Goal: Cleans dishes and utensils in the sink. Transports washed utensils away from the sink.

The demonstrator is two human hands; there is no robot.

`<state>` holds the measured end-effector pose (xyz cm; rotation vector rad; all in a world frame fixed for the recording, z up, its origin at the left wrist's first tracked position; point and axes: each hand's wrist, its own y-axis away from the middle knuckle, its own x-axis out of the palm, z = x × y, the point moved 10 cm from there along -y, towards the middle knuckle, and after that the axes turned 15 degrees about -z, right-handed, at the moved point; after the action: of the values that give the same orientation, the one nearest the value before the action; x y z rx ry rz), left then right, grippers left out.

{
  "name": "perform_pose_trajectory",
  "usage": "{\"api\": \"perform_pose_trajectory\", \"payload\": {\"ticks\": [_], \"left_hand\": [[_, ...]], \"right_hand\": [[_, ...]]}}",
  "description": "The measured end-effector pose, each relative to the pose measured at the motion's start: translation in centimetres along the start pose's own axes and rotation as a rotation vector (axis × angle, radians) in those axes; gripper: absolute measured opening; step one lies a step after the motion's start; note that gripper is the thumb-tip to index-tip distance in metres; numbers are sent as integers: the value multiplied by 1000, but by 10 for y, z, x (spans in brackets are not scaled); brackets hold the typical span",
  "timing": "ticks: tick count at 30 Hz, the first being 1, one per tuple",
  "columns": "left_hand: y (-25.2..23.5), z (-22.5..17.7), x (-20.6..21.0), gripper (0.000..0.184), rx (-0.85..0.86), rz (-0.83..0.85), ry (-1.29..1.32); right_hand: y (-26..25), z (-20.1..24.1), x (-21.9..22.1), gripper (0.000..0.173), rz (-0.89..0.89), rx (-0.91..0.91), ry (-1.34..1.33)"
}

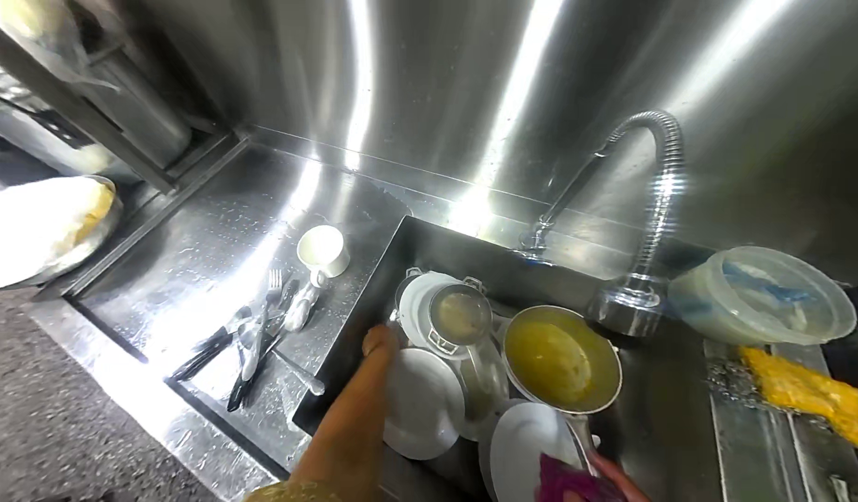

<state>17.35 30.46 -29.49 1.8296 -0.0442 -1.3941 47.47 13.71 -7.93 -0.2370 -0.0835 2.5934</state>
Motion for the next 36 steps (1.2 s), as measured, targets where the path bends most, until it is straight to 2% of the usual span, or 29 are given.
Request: {"api": "perform_pose_trajectory", "payload": {"ticks": [2,5,7,10,12,14,16,18,19,21,22,24,25,27,28,30,33,36], "left_hand": [[23,5,-21,44,-13,-61,27],[69,12,-44,46,46,-66,97],[103,11,-54,42,171,-26,190],[158,2,-59,34,374,47,511],[197,-1,-62,32,429,97,705],[222,4,-65,31,483,101,731],[235,13,-68,32,522,86,686],[245,22,-66,33,533,98,644],[249,24,-65,33,545,99,639],[256,24,-70,34,586,78,675],[257,22,-74,34,604,59,711],[254,16,-78,34,625,32,753],[253,11,-77,34,641,26,753],[255,1,-71,36,684,30,748],[258,0,-67,37,690,44,738],[265,2,-64,36,692,91,692],[273,12,-64,37,679,147,631],[272,48,-72,38,616,71,539]], "right_hand": [[-4,1,18,57,15,46,-1],[-9,-13,53,44,-24,258,-109],[-18,-19,80,41,-21,259,-240],[-24,-6,121,44,49,7,-208],[-15,11,144,38,93,-312,-38],[-16,34,155,26,72,-619,145],[-34,49,155,19,66,-746,240],[-58,48,143,23,30,-674,218],[-72,41,131,26,-13,-543,134],[-90,14,103,35,-154,-119,-190],[-87,0,97,34,-197,114,-373],[-57,-15,101,29,-152,451,-609],[-34,-12,111,31,-76,534,-648],[5,1,131,28,54,577,-601],[12,8,133,23,55,573,-553],[-1,17,125,16,8,485,-463],[-33,36,106,22,-60,203,-345],[-64,43,80,25,-266,82,-276]]}}
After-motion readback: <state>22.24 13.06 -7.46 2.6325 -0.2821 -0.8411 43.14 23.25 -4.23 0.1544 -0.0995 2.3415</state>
